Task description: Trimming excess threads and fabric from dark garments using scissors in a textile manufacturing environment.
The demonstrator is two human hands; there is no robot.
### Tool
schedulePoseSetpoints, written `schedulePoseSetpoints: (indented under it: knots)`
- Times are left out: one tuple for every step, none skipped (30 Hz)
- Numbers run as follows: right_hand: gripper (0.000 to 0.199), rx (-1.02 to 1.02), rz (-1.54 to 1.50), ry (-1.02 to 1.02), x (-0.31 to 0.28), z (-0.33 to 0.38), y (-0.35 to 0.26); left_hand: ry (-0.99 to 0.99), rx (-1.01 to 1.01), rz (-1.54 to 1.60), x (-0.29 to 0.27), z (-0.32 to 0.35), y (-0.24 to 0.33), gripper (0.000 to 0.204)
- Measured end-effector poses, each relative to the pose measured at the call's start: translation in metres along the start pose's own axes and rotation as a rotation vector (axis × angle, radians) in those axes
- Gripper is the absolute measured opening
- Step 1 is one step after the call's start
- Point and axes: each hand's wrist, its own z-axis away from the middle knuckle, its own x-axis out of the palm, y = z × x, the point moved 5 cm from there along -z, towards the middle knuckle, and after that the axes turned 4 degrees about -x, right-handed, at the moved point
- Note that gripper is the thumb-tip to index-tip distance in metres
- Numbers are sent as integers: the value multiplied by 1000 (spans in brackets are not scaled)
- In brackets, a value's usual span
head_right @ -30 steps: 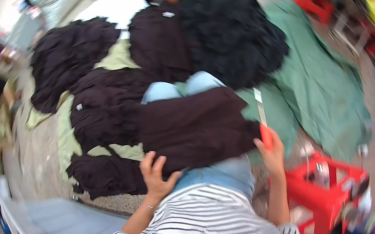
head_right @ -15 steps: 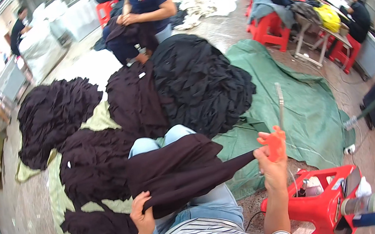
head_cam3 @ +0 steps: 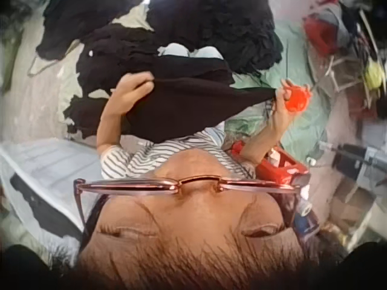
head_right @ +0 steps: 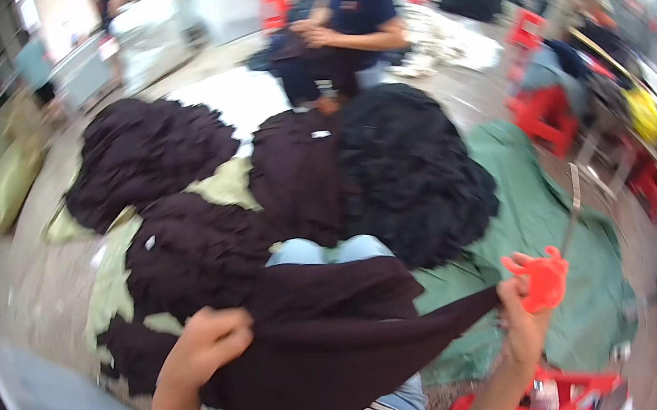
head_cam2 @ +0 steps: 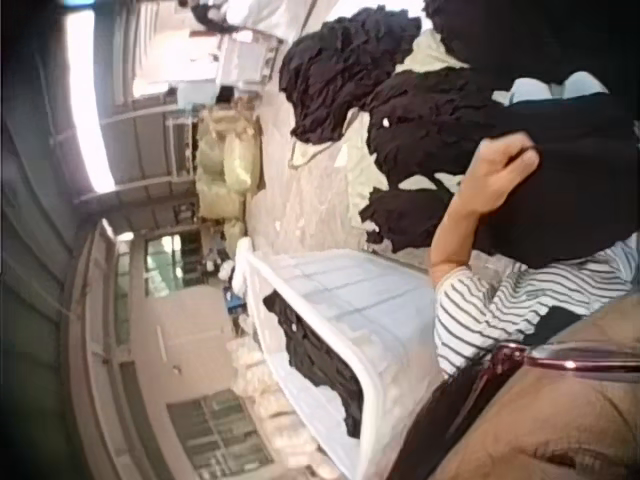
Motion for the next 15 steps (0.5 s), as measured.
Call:
schedulePoseSetpoints:
  knots:
    - [46,40,-8,-35,9,-10,8,4,0,27,0,-26,-18,27]
    - [44,79,-12,-74,21,-20,14,40,11,-34,-1,-50,-45,30]
    - [44,127,44,-203,37,-32,24,87,-16,-55,-2,-70,-74,32]
    - [46,154,94,-233,48,-43,41,162,31,-120,0,-89,-114,28]
    - [49,178,151,-253,59,-51,61,326,-43,-246,5,-98,-153,27]
    - [45,154,286,-294,68,-55,79,471,-111,-365,18,-101,-177,29]
    - [44,76,352,-353,64,-57,106,520,-124,-528,32,-98,-176,37]
    - [43,-7,412,-413,60,-58,127,606,-22,-677,48,-94,-188,40]
    - [42,51,438,-423,64,-45,131,676,66,-657,63,-86,-200,43]
    - [41,146,454,-449,74,-30,121,651,38,-533,72,-79,-205,42]
    - [41,246,475,-467,78,-14,112,692,26,-578,76,-70,-198,41]
    - [40,291,580,-474,74,-4,112,726,19,-620,79,-63,-189,41]
    - [40,298,583,-480,70,3,116,782,41,-574,77,-57,-182,36]
    - [41,216,558,-514,67,8,117,779,32,-575,78,-53,-175,36]
    - [41,132,529,-547,67,13,116,790,83,-550,78,-50,-165,33]
